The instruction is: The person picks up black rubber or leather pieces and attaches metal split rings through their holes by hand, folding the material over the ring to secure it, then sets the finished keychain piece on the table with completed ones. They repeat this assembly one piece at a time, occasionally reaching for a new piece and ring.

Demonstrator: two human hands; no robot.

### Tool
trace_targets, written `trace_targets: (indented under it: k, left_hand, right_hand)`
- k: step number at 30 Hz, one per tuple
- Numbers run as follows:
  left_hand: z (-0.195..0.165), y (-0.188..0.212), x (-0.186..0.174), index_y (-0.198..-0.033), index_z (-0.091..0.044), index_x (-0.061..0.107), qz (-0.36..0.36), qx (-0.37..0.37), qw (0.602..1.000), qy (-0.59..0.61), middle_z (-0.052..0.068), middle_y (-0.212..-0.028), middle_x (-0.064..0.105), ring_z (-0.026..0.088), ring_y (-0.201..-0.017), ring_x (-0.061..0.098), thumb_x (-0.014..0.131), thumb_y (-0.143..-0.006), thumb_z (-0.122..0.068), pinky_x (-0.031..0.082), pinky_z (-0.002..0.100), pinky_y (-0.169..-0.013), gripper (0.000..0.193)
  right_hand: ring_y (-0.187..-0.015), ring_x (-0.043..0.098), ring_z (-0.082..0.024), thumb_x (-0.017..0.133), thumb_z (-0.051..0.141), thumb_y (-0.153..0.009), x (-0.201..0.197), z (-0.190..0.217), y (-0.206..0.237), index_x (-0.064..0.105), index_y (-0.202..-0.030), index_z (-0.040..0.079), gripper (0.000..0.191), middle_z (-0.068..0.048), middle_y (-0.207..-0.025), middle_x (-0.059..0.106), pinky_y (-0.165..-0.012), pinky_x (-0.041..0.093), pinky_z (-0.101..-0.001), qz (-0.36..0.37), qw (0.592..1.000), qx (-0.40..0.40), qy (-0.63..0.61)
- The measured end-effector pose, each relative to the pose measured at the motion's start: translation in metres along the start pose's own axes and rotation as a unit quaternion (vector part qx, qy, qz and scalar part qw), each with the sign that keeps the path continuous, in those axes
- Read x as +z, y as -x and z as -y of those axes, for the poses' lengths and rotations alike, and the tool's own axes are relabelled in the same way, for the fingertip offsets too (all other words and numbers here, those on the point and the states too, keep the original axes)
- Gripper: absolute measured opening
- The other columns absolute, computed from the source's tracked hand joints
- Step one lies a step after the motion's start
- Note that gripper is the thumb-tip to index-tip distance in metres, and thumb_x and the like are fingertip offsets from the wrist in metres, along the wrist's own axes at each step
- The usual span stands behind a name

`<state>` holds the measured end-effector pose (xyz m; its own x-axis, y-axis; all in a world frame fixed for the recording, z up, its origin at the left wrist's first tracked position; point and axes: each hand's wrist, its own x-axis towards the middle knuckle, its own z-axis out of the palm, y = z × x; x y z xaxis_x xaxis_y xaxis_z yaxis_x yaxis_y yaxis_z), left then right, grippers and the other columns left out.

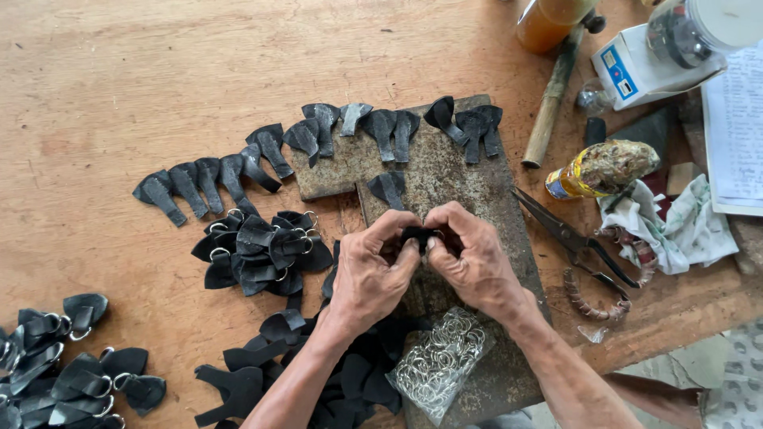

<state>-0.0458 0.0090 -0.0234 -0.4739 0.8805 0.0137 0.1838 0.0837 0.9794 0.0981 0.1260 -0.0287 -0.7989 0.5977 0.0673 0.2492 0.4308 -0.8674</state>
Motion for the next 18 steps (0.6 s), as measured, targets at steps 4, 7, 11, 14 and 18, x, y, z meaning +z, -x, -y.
trace_targets:
  k: [4, 7, 11, 14, 18]
  left_hand:
    - [0.009, -0.011, 0.005, -0.094, -0.004, 0.068, -0.015, -0.012, 1.000, 0.023, 0.002, -0.062, 0.059, 0.005, -0.054, 0.048, 0.066, -0.089, -0.003, 0.039, 0.027, -0.048, 0.005]
    - [0.014, -0.016, 0.008, -0.087, -0.002, 0.061, -0.015, 0.013, 1.000, 0.023, 0.001, -0.063, 0.053, 0.004, -0.056, 0.046, 0.063, -0.088, 0.000, 0.037, 0.027, -0.049, 0.003]
    - [0.011, -0.017, 0.006, -0.089, -0.001, 0.060, -0.017, -0.015, 0.999, 0.027, 0.000, -0.065, 0.054, 0.006, -0.058, 0.048, 0.064, -0.093, -0.002, 0.039, 0.028, -0.050, 0.005]
    - [0.006, -0.017, 0.000, -0.102, -0.003, 0.066, -0.013, -0.066, 0.997, 0.044, -0.001, -0.073, 0.067, 0.006, -0.060, 0.057, 0.062, -0.095, -0.006, 0.045, 0.026, -0.051, 0.008]
    - [-0.002, -0.008, -0.004, -0.114, -0.003, 0.068, -0.020, -0.076, 0.995, 0.061, 0.002, -0.083, 0.073, 0.006, -0.069, 0.063, 0.063, -0.097, -0.008, 0.053, 0.025, -0.061, 0.019]
  right_hand:
    - [-0.077, 0.057, -0.014, 0.058, -0.003, -0.095, 0.007, 0.000, -0.009, 0.057, -0.106, 0.005, 0.014, -0.006, -0.088, 0.056, -0.066, 0.051, -0.0326, -0.019, 0.996, -0.082, -0.015]
    - [-0.084, 0.061, -0.015, 0.059, 0.000, -0.099, 0.013, -0.003, -0.014, 0.055, -0.107, 0.006, 0.011, -0.008, -0.093, 0.057, -0.071, 0.053, -0.0348, -0.056, 0.984, -0.168, 0.028]
    - [-0.077, 0.060, -0.014, 0.061, 0.003, -0.098, 0.011, -0.006, -0.018, 0.058, -0.106, 0.007, 0.010, -0.006, -0.087, 0.059, -0.065, 0.052, -0.0316, -0.020, 0.998, -0.056, 0.036]
    - [-0.074, 0.063, -0.013, 0.064, 0.007, -0.098, -0.003, -0.009, -0.023, 0.062, -0.110, 0.006, 0.012, -0.004, -0.085, 0.065, -0.063, 0.055, -0.0283, 0.043, 0.993, 0.097, -0.050]
    - [-0.086, 0.071, -0.011, 0.058, 0.008, -0.100, -0.013, -0.008, -0.017, 0.062, -0.119, 0.003, 0.020, -0.002, -0.098, 0.070, -0.078, 0.063, -0.0255, 0.070, 0.966, 0.132, -0.210]
